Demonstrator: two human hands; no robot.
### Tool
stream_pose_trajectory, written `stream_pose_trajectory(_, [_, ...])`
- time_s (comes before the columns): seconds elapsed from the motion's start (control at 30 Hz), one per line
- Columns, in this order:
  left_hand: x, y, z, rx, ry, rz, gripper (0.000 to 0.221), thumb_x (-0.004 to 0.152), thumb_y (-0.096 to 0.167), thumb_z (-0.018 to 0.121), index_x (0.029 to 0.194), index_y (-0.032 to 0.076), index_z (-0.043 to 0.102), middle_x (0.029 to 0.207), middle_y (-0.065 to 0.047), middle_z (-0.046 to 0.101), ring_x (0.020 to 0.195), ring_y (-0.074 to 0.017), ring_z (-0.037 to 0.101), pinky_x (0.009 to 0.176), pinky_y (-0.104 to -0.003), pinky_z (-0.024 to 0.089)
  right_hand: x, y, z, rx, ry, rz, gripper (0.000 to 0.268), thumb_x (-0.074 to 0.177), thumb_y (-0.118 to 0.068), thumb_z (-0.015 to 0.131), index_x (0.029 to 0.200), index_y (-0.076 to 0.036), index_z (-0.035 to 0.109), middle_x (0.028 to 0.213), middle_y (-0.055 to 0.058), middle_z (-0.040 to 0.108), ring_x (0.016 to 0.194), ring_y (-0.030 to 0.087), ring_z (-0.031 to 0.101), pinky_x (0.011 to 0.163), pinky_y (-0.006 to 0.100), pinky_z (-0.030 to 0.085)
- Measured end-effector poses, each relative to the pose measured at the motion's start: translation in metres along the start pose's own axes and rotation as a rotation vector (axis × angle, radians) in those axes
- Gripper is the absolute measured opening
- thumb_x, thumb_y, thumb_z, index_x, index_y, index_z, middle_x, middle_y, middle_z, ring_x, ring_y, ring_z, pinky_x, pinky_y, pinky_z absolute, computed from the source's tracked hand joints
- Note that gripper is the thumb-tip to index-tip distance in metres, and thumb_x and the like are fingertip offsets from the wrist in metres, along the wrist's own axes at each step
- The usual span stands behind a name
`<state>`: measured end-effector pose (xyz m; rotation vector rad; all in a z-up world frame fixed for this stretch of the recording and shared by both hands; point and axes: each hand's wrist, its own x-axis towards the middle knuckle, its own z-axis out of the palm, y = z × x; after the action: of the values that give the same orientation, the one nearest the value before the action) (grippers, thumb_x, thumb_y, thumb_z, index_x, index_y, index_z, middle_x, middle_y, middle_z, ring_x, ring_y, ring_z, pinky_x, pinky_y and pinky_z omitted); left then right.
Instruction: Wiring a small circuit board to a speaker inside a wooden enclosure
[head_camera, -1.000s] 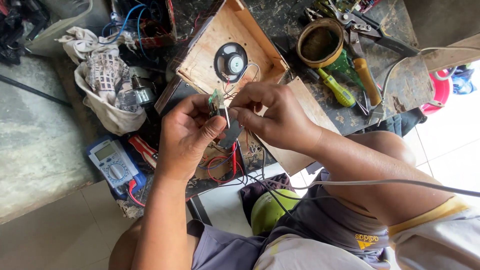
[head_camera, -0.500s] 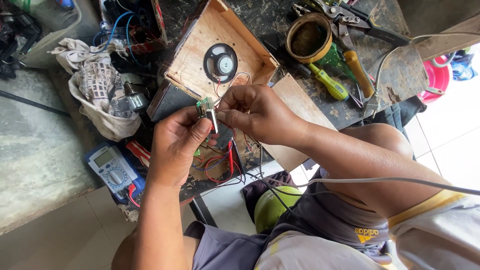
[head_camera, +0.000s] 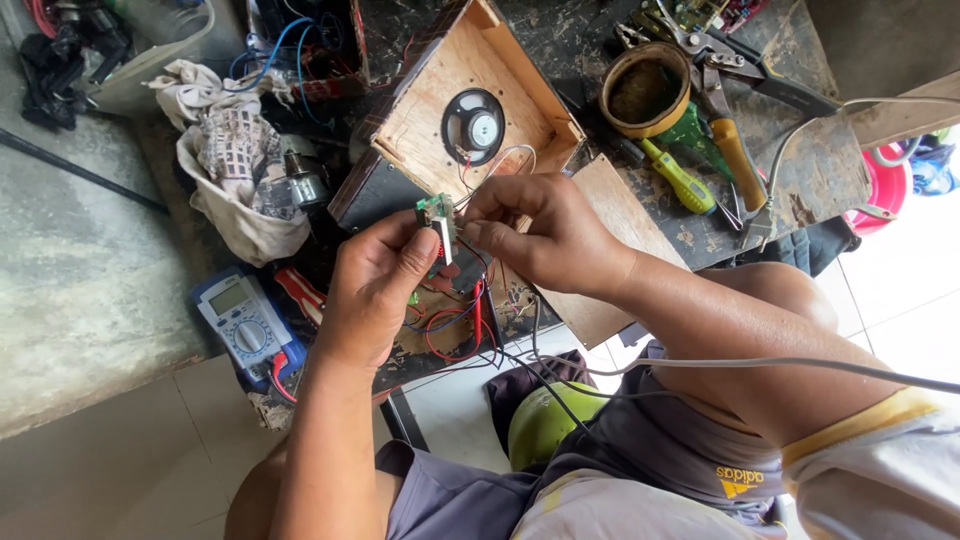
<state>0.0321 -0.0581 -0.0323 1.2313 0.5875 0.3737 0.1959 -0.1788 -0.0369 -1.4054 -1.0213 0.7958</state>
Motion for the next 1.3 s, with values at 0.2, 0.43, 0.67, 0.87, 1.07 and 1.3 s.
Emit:
stream_pose_trajectory(0.2, [-0.005,0.001,-0.003,0.048,0.005,0.011,0.024,0.095,0.02,0.072,0.108,0.0,0.072,0.08,-0.006,0.067,0.076,-0.0106,0.063,0.065,-0.03,0.062,0.005,0.003,0.004,-0.264,0.187,-0.262,0.011,0.083,-0.006,0.08,0.092,-0.007,0.074,0.078,0.005,0.063,0.071,0.02,0.065,0.069,0.03,0.053])
stream_pose_trajectory(0.43, [0.002,-0.003,-0.007,0.043,-0.008,0.051,0.029,0.096,0.02,0.07,0.116,0.0,0.068,0.085,-0.009,0.067,0.078,-0.0168,0.071,0.065,-0.031,0.064,0.01,-0.007,0.002,-0.312,0.206,-0.343,0.016,0.087,0.002,0.072,0.102,-0.003,0.073,0.1,0.015,0.064,0.098,0.034,0.068,0.088,0.045,0.053])
stream_pose_trajectory(0.67, [0.004,-0.003,-0.006,-0.023,0.0,0.008,0.031,0.097,0.023,0.068,0.116,0.0,0.067,0.085,-0.01,0.068,0.077,-0.0197,0.073,0.065,-0.031,0.065,0.006,0.0,-0.001,-0.272,0.198,-0.143,0.019,0.088,-0.002,0.068,0.105,-0.009,0.072,0.091,0.007,0.071,0.092,0.026,0.073,0.087,0.039,0.055])
stream_pose_trajectory(0.87, [0.005,0.003,-0.007,-0.042,0.057,0.025,0.038,0.096,0.029,0.067,0.119,-0.001,0.066,0.084,-0.014,0.07,0.073,-0.0213,0.074,0.063,-0.031,0.066,0.005,-0.008,-0.01,-0.177,0.231,-0.145,0.028,0.088,0.006,0.058,0.113,-0.004,0.064,0.086,0.009,0.071,0.085,0.023,0.072,0.087,0.039,0.056])
stream_pose_trajectory(1.07, [0.009,-0.003,-0.008,-0.008,0.144,0.081,0.038,0.096,0.03,0.067,0.116,-0.002,0.065,0.08,-0.018,0.069,0.07,-0.0228,0.073,0.06,-0.031,0.064,-0.001,-0.001,-0.018,-0.165,0.237,-0.204,0.023,0.083,0.009,0.059,0.098,-0.005,0.069,0.074,0.005,0.066,0.07,0.018,0.067,0.075,0.033,0.056])
stream_pose_trajectory(1.3, [0.011,-0.003,-0.004,0.019,0.151,0.102,0.034,0.096,0.029,0.068,0.11,-0.002,0.066,0.08,-0.018,0.068,0.068,-0.0233,0.073,0.059,-0.032,0.063,-0.008,-0.013,-0.009,-0.031,-0.047,-0.093,0.016,0.085,0.001,0.061,0.094,-0.003,0.074,0.071,0.012,0.07,0.066,0.019,0.07,0.068,0.036,0.058])
